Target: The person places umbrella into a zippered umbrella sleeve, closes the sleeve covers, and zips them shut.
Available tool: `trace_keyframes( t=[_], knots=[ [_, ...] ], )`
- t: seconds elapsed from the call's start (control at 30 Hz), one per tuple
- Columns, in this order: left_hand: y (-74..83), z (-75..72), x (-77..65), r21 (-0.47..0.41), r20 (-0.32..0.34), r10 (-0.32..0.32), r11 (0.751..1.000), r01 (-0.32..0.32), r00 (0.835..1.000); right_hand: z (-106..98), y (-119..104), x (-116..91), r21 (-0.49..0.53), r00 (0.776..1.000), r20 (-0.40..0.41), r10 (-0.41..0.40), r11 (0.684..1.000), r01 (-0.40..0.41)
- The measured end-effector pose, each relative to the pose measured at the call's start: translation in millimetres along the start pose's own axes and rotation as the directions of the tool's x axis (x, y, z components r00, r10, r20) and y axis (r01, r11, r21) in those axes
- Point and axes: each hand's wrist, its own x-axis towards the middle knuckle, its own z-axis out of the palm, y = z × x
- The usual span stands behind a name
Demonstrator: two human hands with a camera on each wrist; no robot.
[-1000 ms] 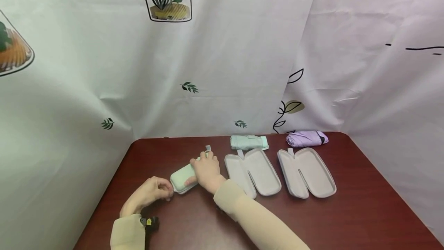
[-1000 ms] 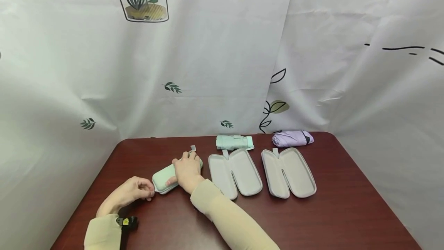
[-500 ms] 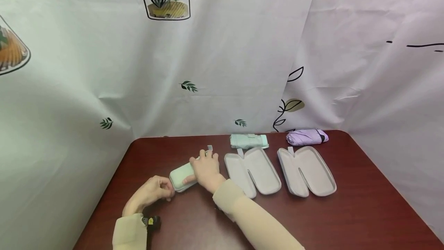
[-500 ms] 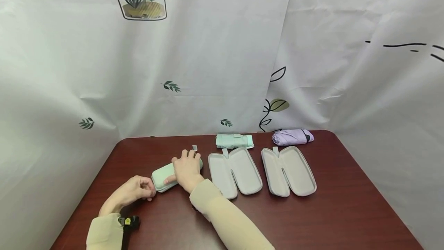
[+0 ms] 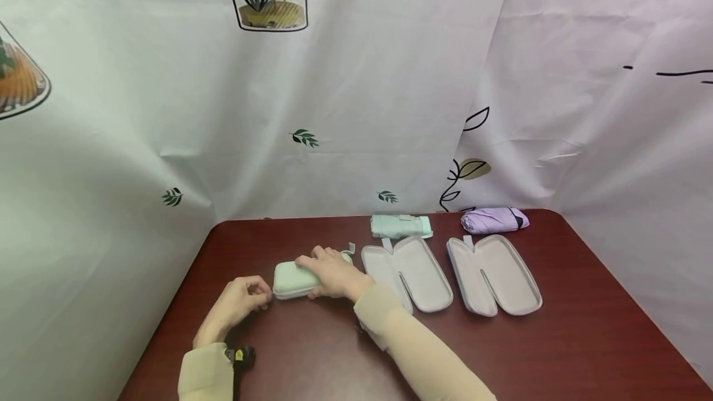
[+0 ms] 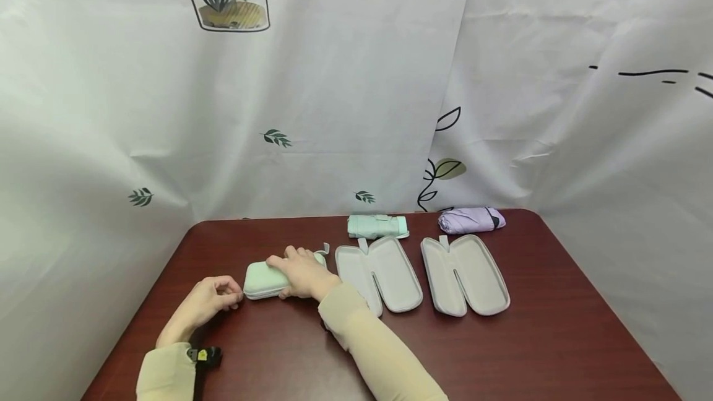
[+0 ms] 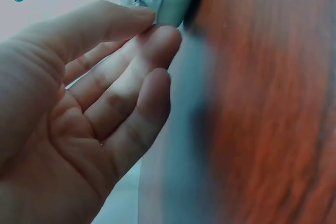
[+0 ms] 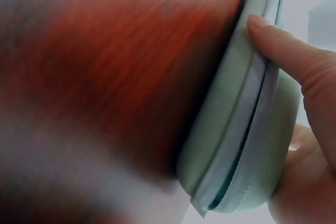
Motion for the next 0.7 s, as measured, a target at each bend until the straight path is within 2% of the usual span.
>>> trace_keyframes(
  t=[0.1, 0.23, 0.33, 0.53, 0.7],
  knots=[
    [-1.4, 1.9, 1.6, 0.021, -0.042, 0.003, 1.000, -0.002, 0.999, 3, -1, -1, 0.009, 0.999, -0.013, 0.032, 0.999, -0.032],
    [-2.0, 2.8, 2.3, 0.030, -0.054, 0.014, 0.999, -0.013, 0.998, 7, -4, -1, 0.021, 0.996, -0.028, 0.086, 0.996, -0.085],
    [-1.4, 3.2, 2.1, 0.011, -0.031, 0.021, 1.000, -0.021, 0.999, 9, -7, -1, 0.029, 0.992, -0.046, 0.116, 0.993, -0.115],
    [4.4, 11.5, 4.9, -0.067, 0.091, 0.086, 0.995, -0.080, 0.992, 14, -13, -2, 0.009, 0.976, -0.117, 0.185, 0.983, -0.186],
    [9.9, 18.8, 7.0, -0.056, 0.064, 0.095, 0.994, -0.092, 0.993, 19, -21, -1, 0.004, 0.957, -0.163, 0.239, 0.970, -0.242]
  ],
)
